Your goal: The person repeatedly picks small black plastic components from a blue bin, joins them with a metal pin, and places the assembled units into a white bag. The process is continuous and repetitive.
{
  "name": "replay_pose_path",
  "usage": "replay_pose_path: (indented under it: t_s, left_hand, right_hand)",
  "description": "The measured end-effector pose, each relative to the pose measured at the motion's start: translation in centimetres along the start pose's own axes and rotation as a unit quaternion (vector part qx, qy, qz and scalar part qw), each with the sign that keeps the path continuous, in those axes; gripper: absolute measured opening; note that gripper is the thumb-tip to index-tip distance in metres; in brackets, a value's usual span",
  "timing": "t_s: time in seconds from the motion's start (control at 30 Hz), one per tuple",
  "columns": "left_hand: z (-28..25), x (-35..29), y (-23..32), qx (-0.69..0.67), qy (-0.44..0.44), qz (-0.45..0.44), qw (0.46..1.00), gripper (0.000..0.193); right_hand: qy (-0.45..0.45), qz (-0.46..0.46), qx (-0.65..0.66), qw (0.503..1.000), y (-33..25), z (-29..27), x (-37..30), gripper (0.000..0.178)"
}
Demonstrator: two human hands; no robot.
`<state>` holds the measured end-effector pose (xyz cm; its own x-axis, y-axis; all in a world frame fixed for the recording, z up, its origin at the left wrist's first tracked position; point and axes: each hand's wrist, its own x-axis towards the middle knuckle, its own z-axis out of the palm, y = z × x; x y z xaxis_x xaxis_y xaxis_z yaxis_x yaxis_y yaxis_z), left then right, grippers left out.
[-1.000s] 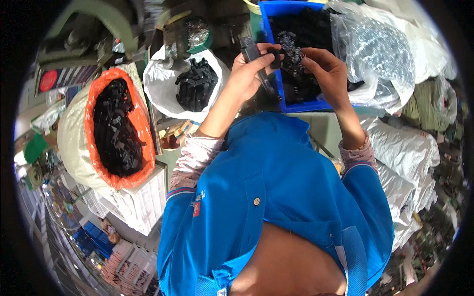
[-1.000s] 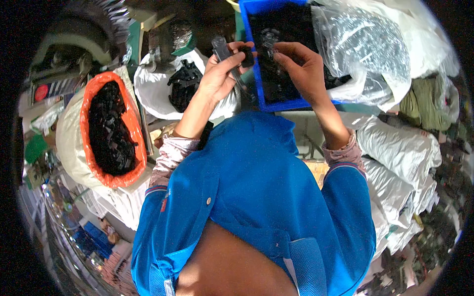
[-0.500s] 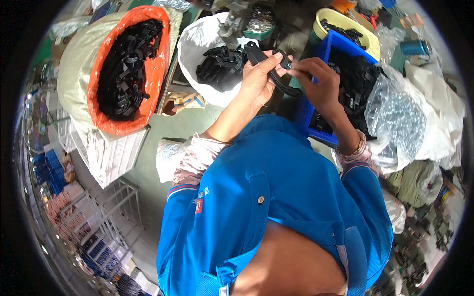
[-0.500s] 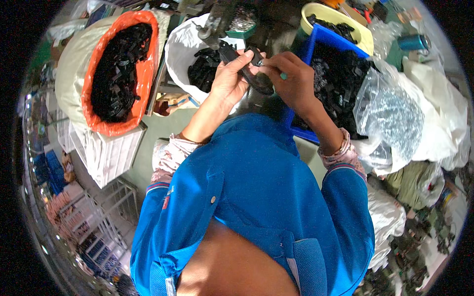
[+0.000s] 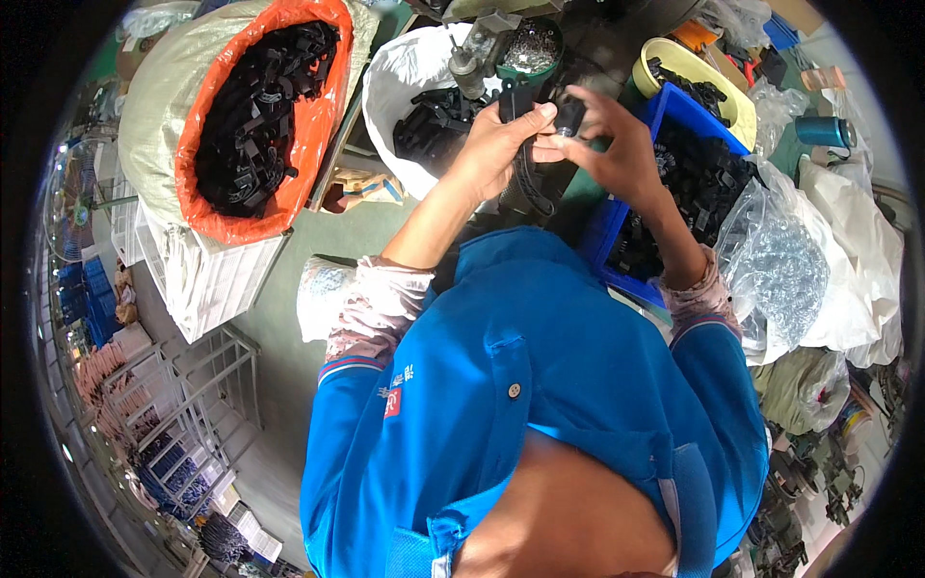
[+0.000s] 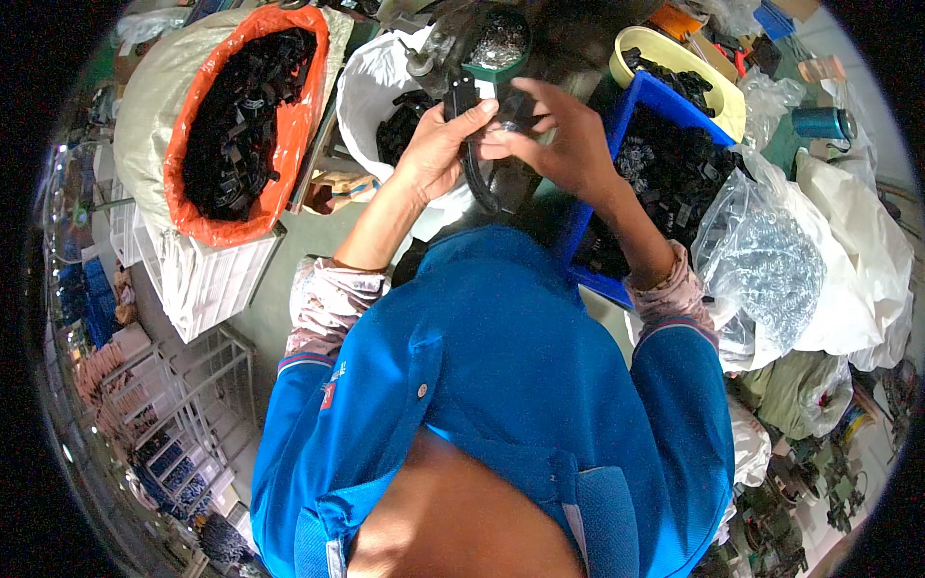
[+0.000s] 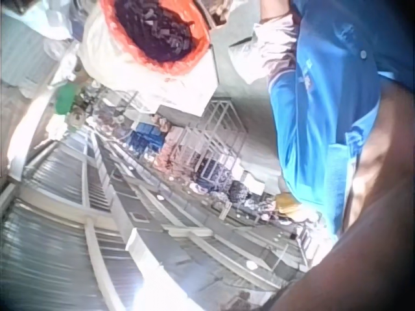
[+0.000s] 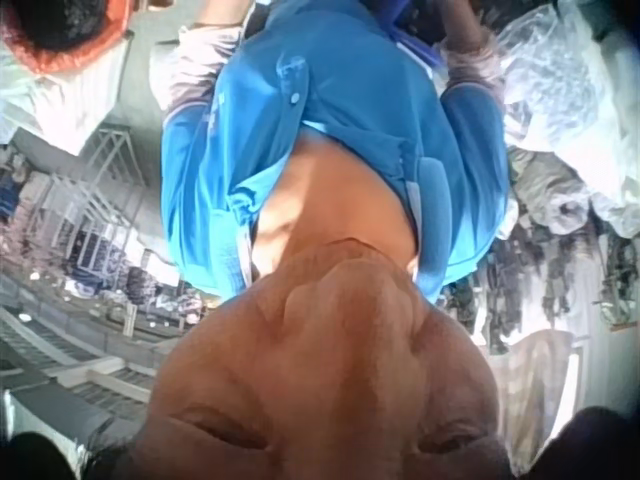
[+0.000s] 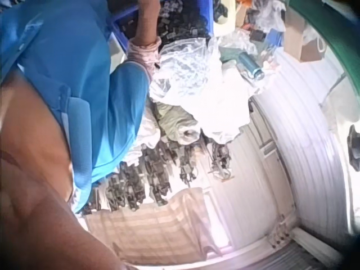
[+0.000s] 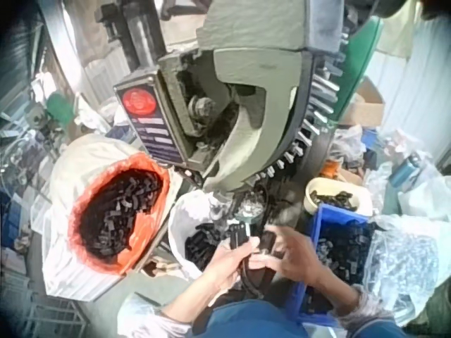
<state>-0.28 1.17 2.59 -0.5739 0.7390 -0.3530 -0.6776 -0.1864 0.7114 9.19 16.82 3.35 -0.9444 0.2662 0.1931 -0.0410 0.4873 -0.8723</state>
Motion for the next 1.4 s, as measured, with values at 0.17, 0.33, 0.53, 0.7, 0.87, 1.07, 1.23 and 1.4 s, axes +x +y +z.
replay_pose_path:
  t_s: [0.17, 0.33, 0.53, 0.7, 0.87, 1.07, 1.23, 1.4]
  left_hand:
    - [0.2, 0.3, -1.6, 0.080, 0.016, 0.066, 0.994, 0.016]
    - [0.1, 0.7, -2.2, 0.137, 0.012, 0.061, 0.989, 0.012]
    - [-0.7, 0.6, -2.4, 0.265, 0.020, 0.162, 0.950, 0.014]
    - [-1.0, 0.7, -2.9, 0.343, 0.058, 0.216, 0.912, 0.016]
    - [-0.4, 0.8, -3.3, 0.265, 0.059, 0.192, 0.943, 0.011]
    - [-0.6, 1.2, -2.8, 0.146, 0.033, 0.135, 0.979, 0.014]
    - [-2.8, 0.8, -0.6, 0.025, -0.043, -0.026, 0.998, 0.028]
    - [-2.3, -0.9, -0.9, 0.141, -0.098, -0.010, 0.985, 0.037]
  right_hand:
    - [0.080, -0.011, -0.118, 0.990, 1.1, 0.2, -0.7, 0.064]
    - [0.028, 0.064, 0.053, 0.996, 2.3, -0.1, -1.3, 0.053]
    - [0.010, 0.193, 0.319, 0.928, 3.1, -1.4, -1.7, 0.031]
    - [0.007, 0.226, 0.403, 0.887, 3.6, -0.9, -2.4, 0.026]
    - [0.076, 0.155, 0.428, 0.887, 4.0, 0.9, -3.2, 0.021]
    - [0.075, 0.157, 0.390, 0.905, 4.0, 0.8, -2.9, 0.019]
    - [0.068, 0.213, 0.421, 0.879, 4.7, -1.2, -2.1, 0.029]
    - [0.041, 0.191, 0.409, 0.891, 4.1, -3.3, -0.5, 0.029]
